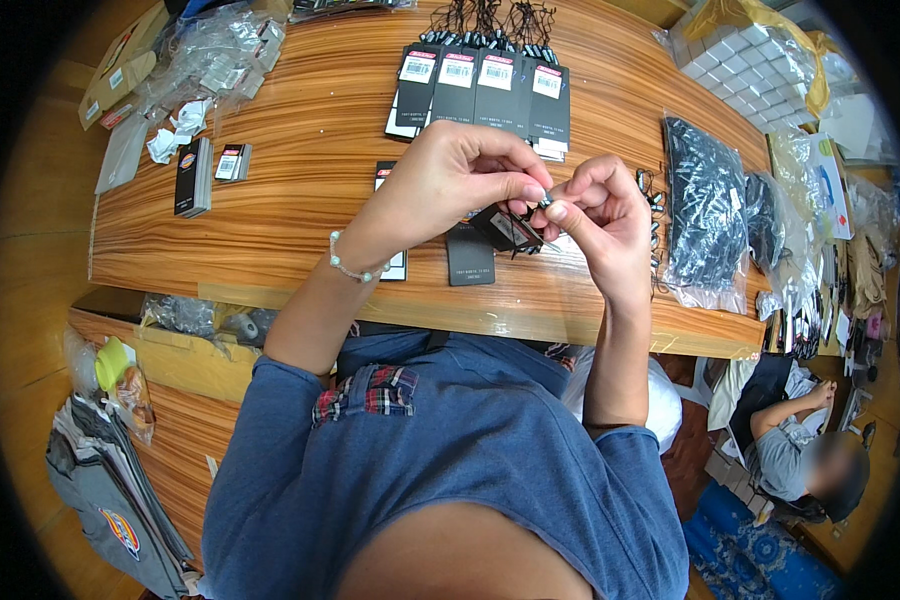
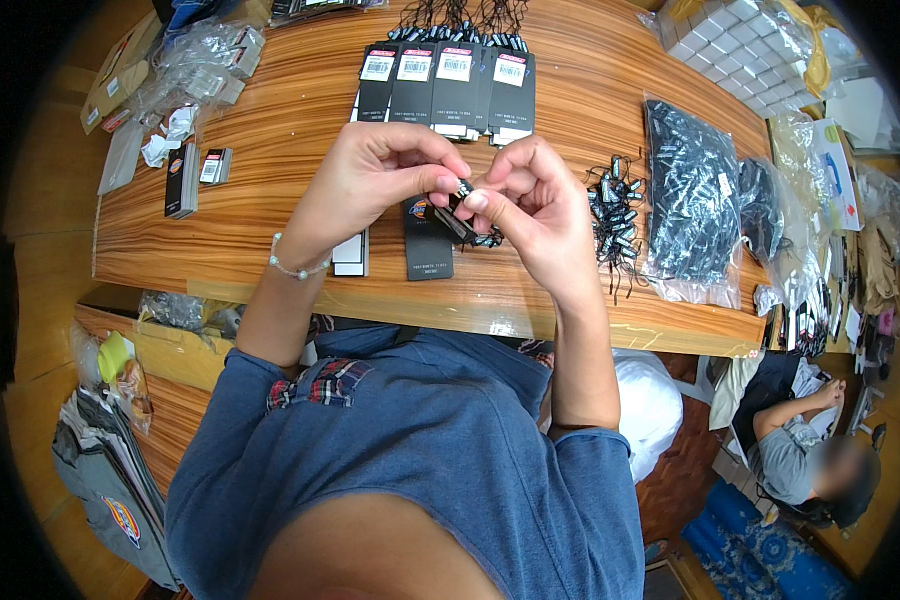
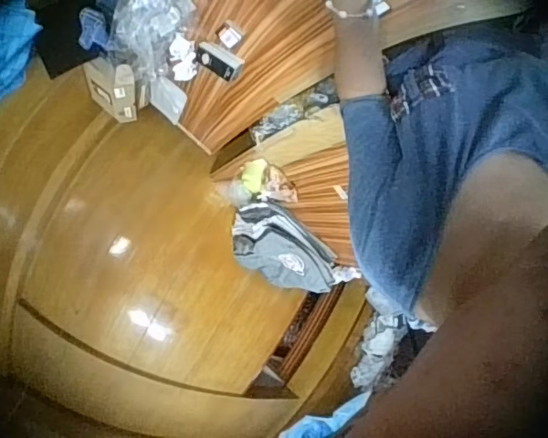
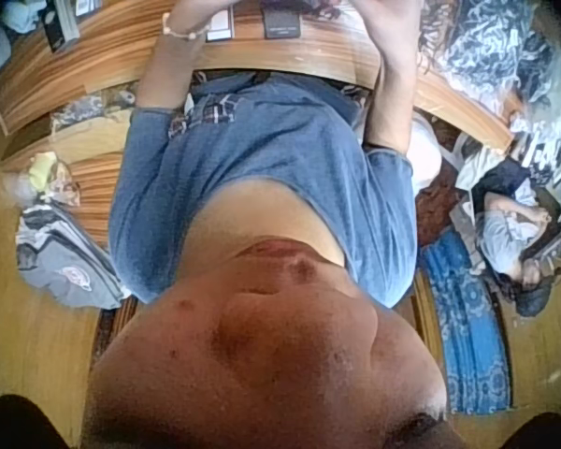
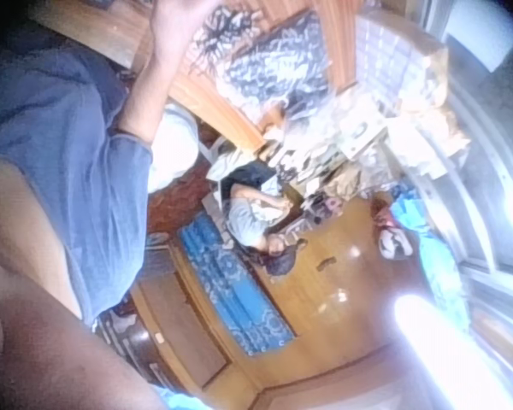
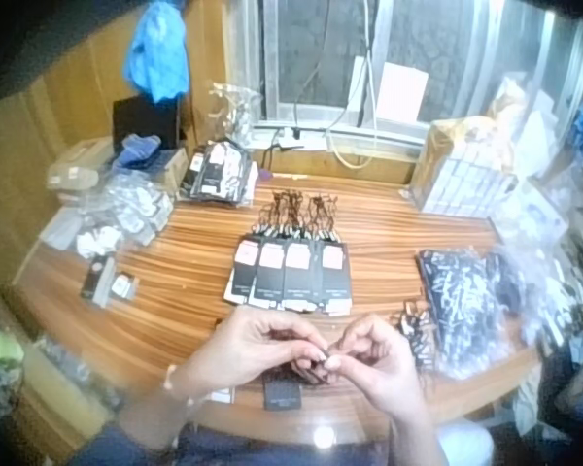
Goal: The person sits at a wooden table and repeatedly picks up small black rectangular tags and thin black cords. They thread the cords through the tags and place the assembled items into a pile on the table.
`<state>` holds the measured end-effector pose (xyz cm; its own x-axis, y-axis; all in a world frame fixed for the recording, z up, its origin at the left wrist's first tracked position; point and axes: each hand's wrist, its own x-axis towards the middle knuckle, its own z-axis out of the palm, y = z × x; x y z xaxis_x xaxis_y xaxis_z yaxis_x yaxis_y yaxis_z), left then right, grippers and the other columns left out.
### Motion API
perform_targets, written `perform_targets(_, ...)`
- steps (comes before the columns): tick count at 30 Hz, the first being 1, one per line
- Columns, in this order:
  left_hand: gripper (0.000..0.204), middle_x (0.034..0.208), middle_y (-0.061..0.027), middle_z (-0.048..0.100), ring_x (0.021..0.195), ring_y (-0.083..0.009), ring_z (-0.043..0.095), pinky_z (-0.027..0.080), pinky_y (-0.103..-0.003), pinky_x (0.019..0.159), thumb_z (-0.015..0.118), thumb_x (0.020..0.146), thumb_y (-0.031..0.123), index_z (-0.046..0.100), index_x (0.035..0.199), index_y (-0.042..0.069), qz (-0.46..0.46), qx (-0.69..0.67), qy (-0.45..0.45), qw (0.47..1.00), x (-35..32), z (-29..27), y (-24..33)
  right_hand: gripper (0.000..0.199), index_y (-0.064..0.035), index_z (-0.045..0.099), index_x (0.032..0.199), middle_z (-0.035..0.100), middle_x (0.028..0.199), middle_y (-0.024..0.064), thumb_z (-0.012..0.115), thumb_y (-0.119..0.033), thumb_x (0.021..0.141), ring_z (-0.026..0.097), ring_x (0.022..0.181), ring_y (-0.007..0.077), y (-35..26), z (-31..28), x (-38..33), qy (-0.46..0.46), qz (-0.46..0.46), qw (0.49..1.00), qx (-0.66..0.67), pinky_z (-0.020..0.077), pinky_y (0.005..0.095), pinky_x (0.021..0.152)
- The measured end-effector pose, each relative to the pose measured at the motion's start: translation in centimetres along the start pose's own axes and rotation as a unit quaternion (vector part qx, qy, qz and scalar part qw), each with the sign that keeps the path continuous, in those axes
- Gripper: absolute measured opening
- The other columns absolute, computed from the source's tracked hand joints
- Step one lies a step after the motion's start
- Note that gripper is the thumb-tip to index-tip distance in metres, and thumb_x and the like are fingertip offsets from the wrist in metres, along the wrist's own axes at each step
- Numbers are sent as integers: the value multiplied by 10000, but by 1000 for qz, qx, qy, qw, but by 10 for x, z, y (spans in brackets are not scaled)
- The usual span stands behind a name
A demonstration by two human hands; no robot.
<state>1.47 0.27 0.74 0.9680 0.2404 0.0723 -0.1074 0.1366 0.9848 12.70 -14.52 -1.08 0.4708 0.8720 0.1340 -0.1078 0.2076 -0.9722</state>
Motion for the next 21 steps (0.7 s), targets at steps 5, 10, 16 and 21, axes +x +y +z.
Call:
perform_targets(5, 92, 781, -55, 626, 691, -73, 577, 478, -186, 623, 605, 814, 12, 628, 889, -37, 13, 40, 12, 999, 4, 1, -3, 208, -15, 486, 918, 588, 708, 30, 648, -16, 787, 562, 644, 64, 5, -4, 3, 44, -1, 999, -22, 433, 173, 566)
perform_targets(10, 121, 758, -11, 592, 670, -42, 553, 452, -166, 585, 604, 821, 32, 598, 935, -10, 68, -26, 50, 996, 7, 9, -8, 243, -6, 553, 980, 535, 651, -35, 673, -58, 774, 437, 558, 14, 0, -14, 5, -3, -3, 999, -47, 317, 142, 513)
perform_targets(16, 157, 782, 1, 568, 622, -21, 491, 418, -159, 564, 623, 807, 35, 579, 956, 13, 117, 51, 68, 990, 10, 17, -6, 126, 6, 619, 854, 497, 574, -57, 667, -87, 783, 398, 537, 6, -21, -15, -1, 40, 16, 978, -205, 297, 167, 487)
perform_targets(21, 188, 787, -3, 573, 654, -32, 470, 410, -159, 602, 638, 794, 50, 593, 970, -2, 17, 203, 27, 979, 4, 11, 16, 108, 41, 591, 790, 525, 766, 23, 652, -43, 762, 469, 701, 75, -38, -34, -3, 97, -98, 952, -274, 377, 205, 635)
